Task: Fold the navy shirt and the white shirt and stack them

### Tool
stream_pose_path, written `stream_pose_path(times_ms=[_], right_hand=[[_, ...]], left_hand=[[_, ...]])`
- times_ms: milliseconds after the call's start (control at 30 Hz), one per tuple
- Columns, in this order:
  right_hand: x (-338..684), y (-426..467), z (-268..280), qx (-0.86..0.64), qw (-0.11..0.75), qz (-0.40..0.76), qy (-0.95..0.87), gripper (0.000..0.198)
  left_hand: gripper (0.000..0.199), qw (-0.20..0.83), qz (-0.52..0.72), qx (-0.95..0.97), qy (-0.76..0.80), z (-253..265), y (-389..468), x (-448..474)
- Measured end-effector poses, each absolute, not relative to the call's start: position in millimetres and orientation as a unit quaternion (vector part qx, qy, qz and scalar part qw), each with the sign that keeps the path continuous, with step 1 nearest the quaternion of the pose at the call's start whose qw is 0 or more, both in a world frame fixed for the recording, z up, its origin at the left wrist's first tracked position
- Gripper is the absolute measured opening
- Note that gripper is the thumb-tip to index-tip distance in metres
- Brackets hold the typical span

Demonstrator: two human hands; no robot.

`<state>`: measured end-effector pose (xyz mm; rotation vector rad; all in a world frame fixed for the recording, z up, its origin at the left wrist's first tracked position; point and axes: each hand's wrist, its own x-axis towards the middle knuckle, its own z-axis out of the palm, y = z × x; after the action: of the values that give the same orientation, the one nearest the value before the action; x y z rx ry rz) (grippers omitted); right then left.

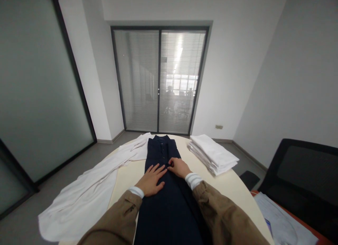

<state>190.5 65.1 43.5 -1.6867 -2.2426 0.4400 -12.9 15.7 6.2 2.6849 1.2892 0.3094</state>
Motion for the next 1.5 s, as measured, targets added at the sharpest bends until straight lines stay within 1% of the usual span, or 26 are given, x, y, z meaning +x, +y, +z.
stream_pose_path(times_ms=[133,267,333,433,467,533,667,733,800,833,933,967,1033,1333,1500], right_hand=[[191,66,42,-0.576,0.127,0.171,-0.789,0.030],[196,68,44,-0.552,0.089,0.210,-0.802,0.050],[200,69,46,-0.531,0.052,0.268,-0.802,0.065],[205,68,49,-0.496,-0.018,0.395,-0.773,0.091],[207,67,50,-0.488,-0.035,0.428,-0.760,0.097],[210,64,53,-0.479,-0.051,0.467,-0.742,0.101],[215,60,54,-0.465,-0.037,0.492,-0.735,0.088],[215,58,53,-0.467,-0.015,0.487,-0.738,0.082],[214,56,53,-0.486,-0.012,0.473,-0.735,0.074],[213,54,54,-0.496,-0.025,0.464,-0.734,0.066],[209,49,58,-0.507,-0.089,0.435,-0.739,0.033],[209,47,59,-0.505,-0.101,0.427,-0.744,0.027],[208,44,60,-0.500,-0.100,0.419,-0.752,0.026],[219,48,42,-0.514,-0.004,0.447,-0.732,0.028],[226,58,30,-0.531,0.039,0.432,-0.728,0.030]], left_hand=[[0.061,0.072,0.102,0.894,0.430,8,15,-13],[0.061,0.072,0.104,0.894,0.430,7,15,-12],[0.061,0.072,0.106,0.894,0.430,6,15,-13],[0.061,0.074,0.105,0.894,0.430,6,15,-13],[0.061,0.075,0.105,0.894,0.430,6,15,-13],[0.061,0.076,0.105,0.893,0.430,6,15,-13],[0.061,0.074,0.121,0.889,0.436,6,14,-12],[0.062,0.075,0.131,0.886,0.439,7,13,-12],[0.062,0.079,0.135,0.885,0.438,7,13,-12],[0.062,0.080,0.135,0.885,0.438,7,13,-12],[0.062,0.079,0.134,0.886,0.437,6,13,-12],[0.061,0.079,0.135,0.886,0.436,6,14,-12],[0.060,0.080,0.137,0.887,0.433,5,15,-12],[0.056,0.086,0.120,0.893,0.426,7,33,-4],[0.055,0.086,0.118,0.896,0.418,5,48,-1]])
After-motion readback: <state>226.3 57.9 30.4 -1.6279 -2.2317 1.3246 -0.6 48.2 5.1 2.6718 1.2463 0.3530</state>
